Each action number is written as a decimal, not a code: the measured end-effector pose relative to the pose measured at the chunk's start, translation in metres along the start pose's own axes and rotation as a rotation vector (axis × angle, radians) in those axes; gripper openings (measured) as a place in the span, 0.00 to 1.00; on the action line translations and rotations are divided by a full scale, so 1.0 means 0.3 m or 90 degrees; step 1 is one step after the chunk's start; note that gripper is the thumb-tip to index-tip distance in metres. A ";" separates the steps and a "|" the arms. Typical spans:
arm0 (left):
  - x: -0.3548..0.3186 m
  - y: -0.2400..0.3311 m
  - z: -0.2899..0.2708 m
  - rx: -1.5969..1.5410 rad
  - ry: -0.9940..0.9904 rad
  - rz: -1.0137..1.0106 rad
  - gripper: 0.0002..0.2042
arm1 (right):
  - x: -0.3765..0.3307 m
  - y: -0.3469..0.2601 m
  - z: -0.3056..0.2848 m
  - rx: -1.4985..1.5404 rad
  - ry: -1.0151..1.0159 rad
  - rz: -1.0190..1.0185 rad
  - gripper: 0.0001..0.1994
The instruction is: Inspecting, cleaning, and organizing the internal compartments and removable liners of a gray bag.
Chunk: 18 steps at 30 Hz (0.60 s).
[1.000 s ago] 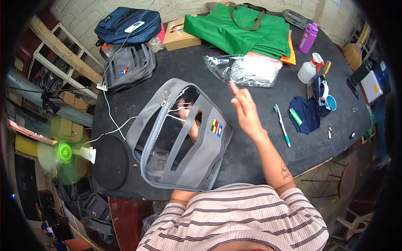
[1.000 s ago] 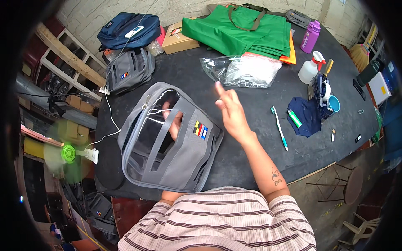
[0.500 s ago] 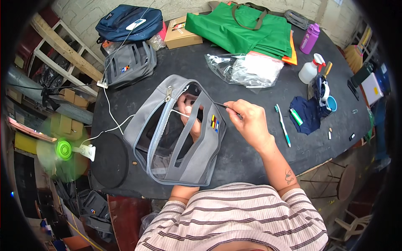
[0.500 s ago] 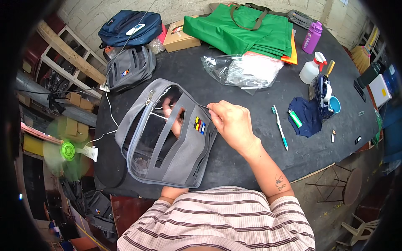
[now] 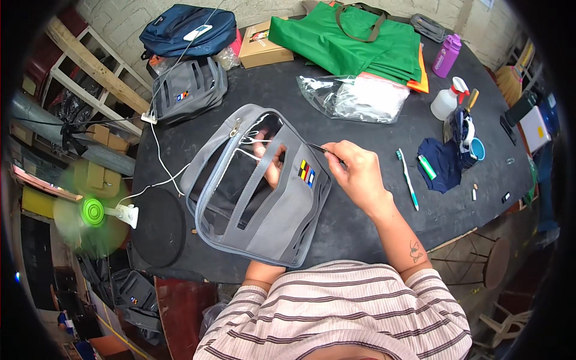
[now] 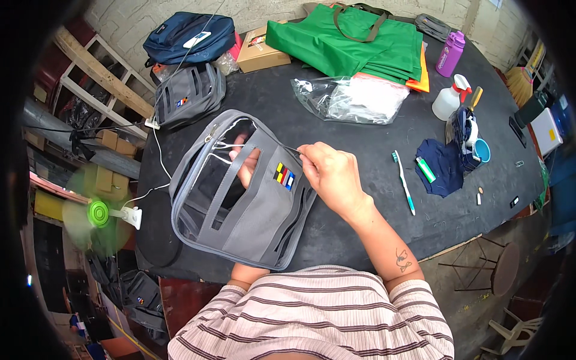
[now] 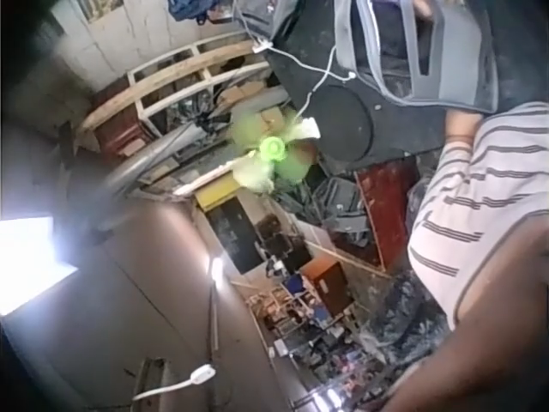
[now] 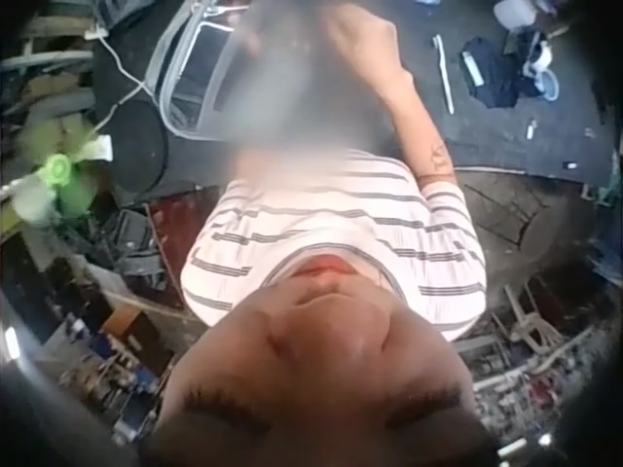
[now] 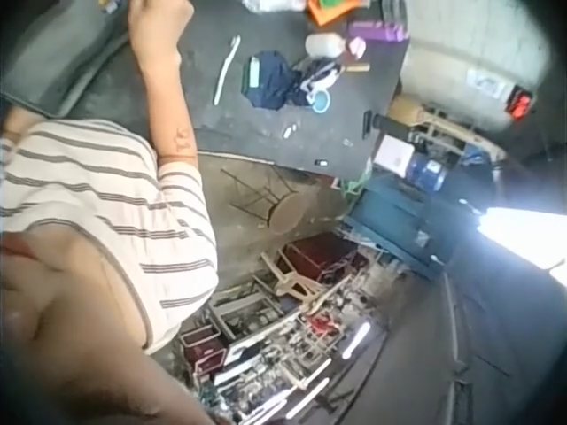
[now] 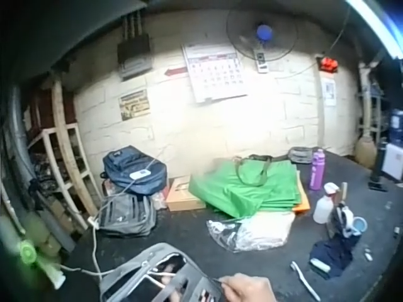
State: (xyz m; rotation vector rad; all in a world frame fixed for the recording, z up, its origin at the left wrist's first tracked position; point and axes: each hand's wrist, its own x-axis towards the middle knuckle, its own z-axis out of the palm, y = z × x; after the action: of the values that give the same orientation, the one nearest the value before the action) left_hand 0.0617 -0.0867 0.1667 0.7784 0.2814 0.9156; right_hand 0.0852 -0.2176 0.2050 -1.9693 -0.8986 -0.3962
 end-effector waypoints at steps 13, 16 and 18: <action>0.086 0.149 -0.131 -0.332 -0.283 -0.363 0.33 | -0.238 0.437 -0.094 -0.346 -0.087 0.346 0.09; 0.099 0.090 -0.148 -0.365 -0.225 -0.327 0.34 | -0.330 0.427 -0.090 -0.430 0.026 0.283 0.15; 0.090 0.086 -0.142 -0.421 -0.274 -0.334 0.36 | -0.327 0.365 -0.100 -0.346 0.081 0.229 0.14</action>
State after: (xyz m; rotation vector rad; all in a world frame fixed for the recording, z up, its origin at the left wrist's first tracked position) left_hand 0.0398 -0.0354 0.1578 0.2436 -0.1932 0.2874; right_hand 0.0997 -0.3210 0.0973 -2.5084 -0.3575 -0.5904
